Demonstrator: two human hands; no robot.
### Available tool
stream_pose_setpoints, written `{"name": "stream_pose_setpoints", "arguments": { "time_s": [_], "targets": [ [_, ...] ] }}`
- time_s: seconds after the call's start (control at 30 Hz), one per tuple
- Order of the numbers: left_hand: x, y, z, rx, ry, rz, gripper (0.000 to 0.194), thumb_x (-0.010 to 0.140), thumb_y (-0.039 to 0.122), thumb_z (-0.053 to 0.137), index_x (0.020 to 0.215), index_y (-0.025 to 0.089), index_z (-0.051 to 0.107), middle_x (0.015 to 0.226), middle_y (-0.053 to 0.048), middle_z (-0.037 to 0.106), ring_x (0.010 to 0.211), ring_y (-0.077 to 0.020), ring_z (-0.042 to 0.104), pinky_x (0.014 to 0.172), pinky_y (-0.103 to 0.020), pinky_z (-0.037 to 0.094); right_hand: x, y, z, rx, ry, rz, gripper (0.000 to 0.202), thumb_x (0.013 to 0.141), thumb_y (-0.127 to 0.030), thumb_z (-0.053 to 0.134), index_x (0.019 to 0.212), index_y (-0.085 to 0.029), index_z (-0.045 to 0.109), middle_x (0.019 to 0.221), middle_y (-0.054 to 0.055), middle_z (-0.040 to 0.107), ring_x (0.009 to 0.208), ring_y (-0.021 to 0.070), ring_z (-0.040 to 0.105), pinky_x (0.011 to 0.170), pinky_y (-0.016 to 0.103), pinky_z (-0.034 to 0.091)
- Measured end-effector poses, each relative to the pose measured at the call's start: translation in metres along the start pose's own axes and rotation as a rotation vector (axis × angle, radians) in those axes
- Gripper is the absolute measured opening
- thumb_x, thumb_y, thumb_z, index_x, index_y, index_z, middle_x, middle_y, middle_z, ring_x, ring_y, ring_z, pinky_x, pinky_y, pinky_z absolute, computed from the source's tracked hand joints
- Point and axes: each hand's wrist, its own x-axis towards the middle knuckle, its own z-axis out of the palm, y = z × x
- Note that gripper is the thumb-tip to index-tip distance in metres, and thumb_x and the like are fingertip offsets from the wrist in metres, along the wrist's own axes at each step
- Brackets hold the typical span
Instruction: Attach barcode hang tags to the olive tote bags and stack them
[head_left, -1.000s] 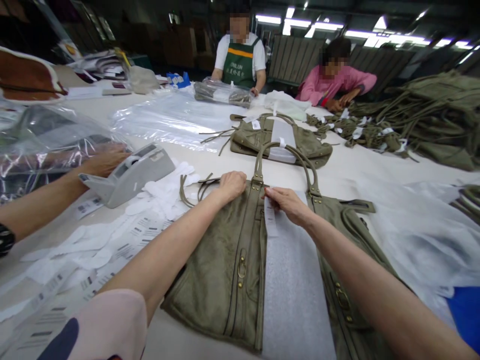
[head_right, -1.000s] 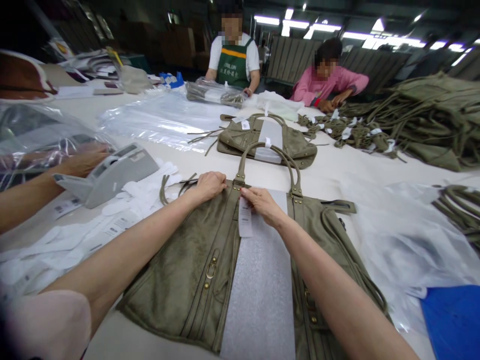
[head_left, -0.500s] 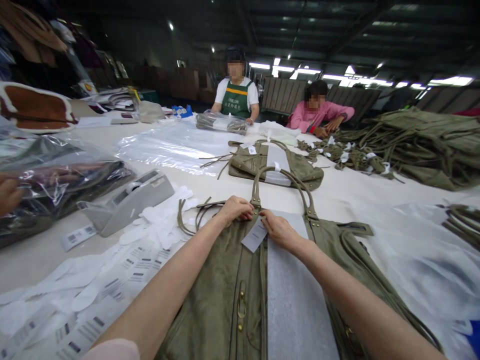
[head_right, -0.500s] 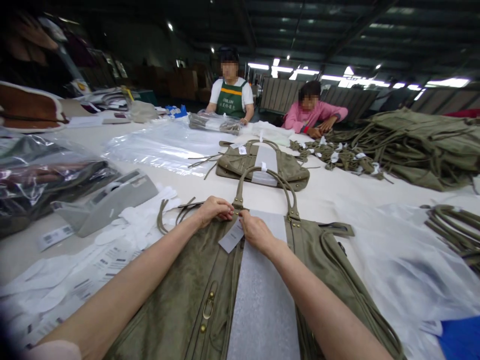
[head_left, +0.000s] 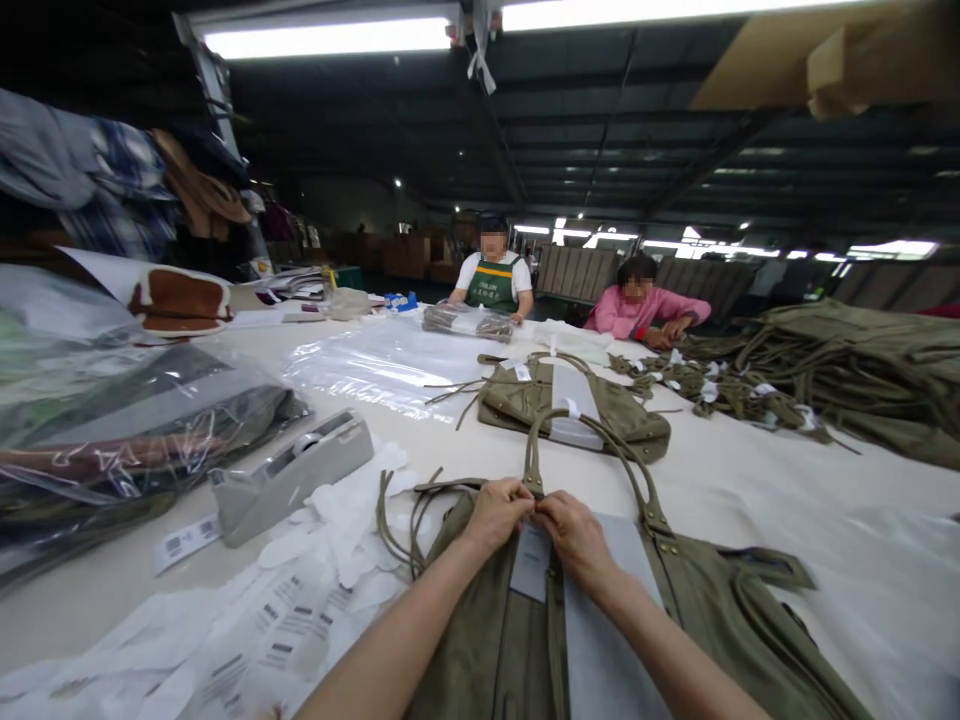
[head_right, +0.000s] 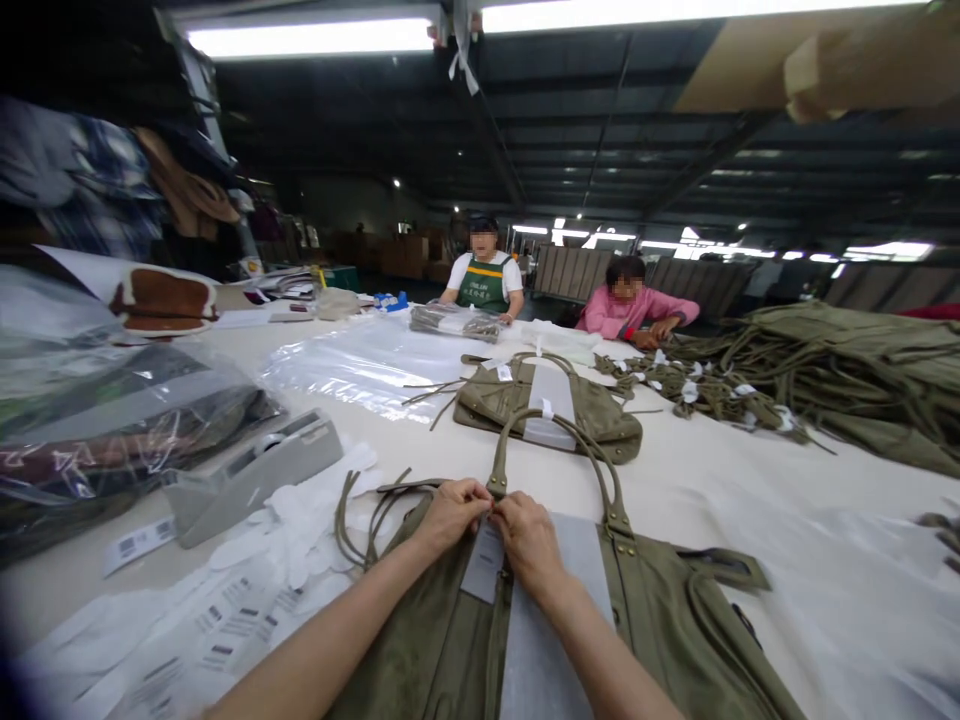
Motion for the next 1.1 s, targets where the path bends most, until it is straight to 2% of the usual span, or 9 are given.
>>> {"name": "stream_pose_setpoints", "arguments": {
  "time_s": [0.1,0.27,0.33,0.4,0.47,0.6,0.77,0.9,1.1],
  "targets": [
    [-0.003,-0.005,0.007,0.004,0.048,0.014,0.005,0.068,0.018,0.051,0.066,0.017,0.055,0.053,0.005,0.049,0.043,-0.0094,0.045,0.051,-0.024,0.039,-0.001,0.004,0.008,-0.075,0.175,-0.044,0.015,0.085,-0.026,0.053,0.076,-0.020,0.064,0.081,0.004,0.060,0.080,0.0181,0.054,0.071,0.027,0.039],
    [-0.007,-0.007,0.011,0.097,0.167,0.247,0.008,0.064,0.011,0.050,0.060,0.017,0.053,0.075,-0.002,0.059,0.077,-0.0141,0.057,0.074,-0.026,0.043,-0.004,0.010,0.019,-0.113,0.230,-0.167,0.027,0.090,-0.026,0.040,0.078,-0.020,0.064,0.079,0.005,0.061,0.071,0.0173,0.057,0.064,0.027,0.040],
    [-0.008,-0.008,0.012,0.048,0.113,0.176,0.007,0.068,0.014,0.049,0.064,0.017,0.054,0.063,0.001,0.056,0.062,-0.0123,0.056,0.063,-0.025,0.043,-0.005,0.011,0.022,-0.053,0.242,-0.149,0.030,0.090,-0.027,0.035,0.079,-0.019,0.062,0.079,0.006,0.062,0.068,0.0175,0.058,0.062,0.028,0.041],
    [-0.007,-0.009,0.013,-0.054,0.032,0.035,0.008,0.070,0.016,0.048,0.067,0.017,0.055,0.048,0.005,0.050,0.045,-0.0105,0.051,0.049,-0.022,0.039,-0.005,0.011,0.022,0.095,0.233,-0.066,0.030,0.089,-0.031,0.034,0.079,-0.019,0.059,0.076,0.006,0.062,0.067,0.0180,0.059,0.061,0.029,0.042],
    [-0.007,-0.009,0.013,-0.147,-0.007,-0.063,0.008,0.070,0.014,0.048,0.067,0.015,0.055,0.043,0.006,0.048,0.039,-0.0096,0.049,0.043,-0.020,0.035,-0.004,0.008,0.019,0.316,0.177,0.068,0.027,0.087,-0.036,0.036,0.080,-0.020,0.056,0.070,0.005,0.062,0.065,0.0182,0.059,0.062,0.030,0.044],
    [-0.007,-0.008,0.013,-0.178,-0.005,-0.066,0.008,0.068,0.014,0.052,0.069,0.013,0.059,0.045,0.005,0.052,0.037,-0.0076,0.047,0.040,-0.018,0.035,-0.002,-0.002,0.009,0.778,0.077,0.306,0.027,0.078,-0.046,0.047,0.079,-0.020,0.053,0.065,0.003,0.063,0.056,0.0167,0.057,0.058,0.031,0.047],
    [-0.005,-0.018,0.014,-0.178,-0.005,-0.087,0.011,0.071,0.019,0.055,0.075,0.013,0.063,0.041,0.007,0.049,0.038,-0.0057,0.045,0.044,-0.017,0.034,0.004,-0.003,0.008,1.208,0.123,0.531,0.034,0.058,-0.044,0.070,0.074,-0.017,0.056,0.066,0.001,0.064,0.060,0.0147,0.060,0.053,0.025,0.047],
    [-0.005,-0.024,0.016,-0.172,-0.005,-0.076,0.011,0.072,0.020,0.053,0.072,0.014,0.062,0.043,0.007,0.049,0.038,-0.0058,0.044,0.044,-0.017,0.034,0.005,0.003,0.009,1.355,0.119,0.674,0.034,0.054,-0.036,0.076,0.076,-0.014,0.062,0.067,0.003,0.065,0.060,0.0131,0.061,0.054,0.022,0.048],
    [-0.007,-0.025,0.017,-0.105,0.019,-0.007,0.012,0.072,0.019,0.050,0.072,0.014,0.061,0.046,0.007,0.050,0.040,-0.0062,0.044,0.045,-0.018,0.035,0.003,0.007,0.007,1.448,0.053,0.650,0.033,0.053,-0.029,0.077,0.079,-0.013,0.064,0.071,0.004,0.066,0.068,0.0150,0.063,0.062,0.026,0.051]
  ]
}}
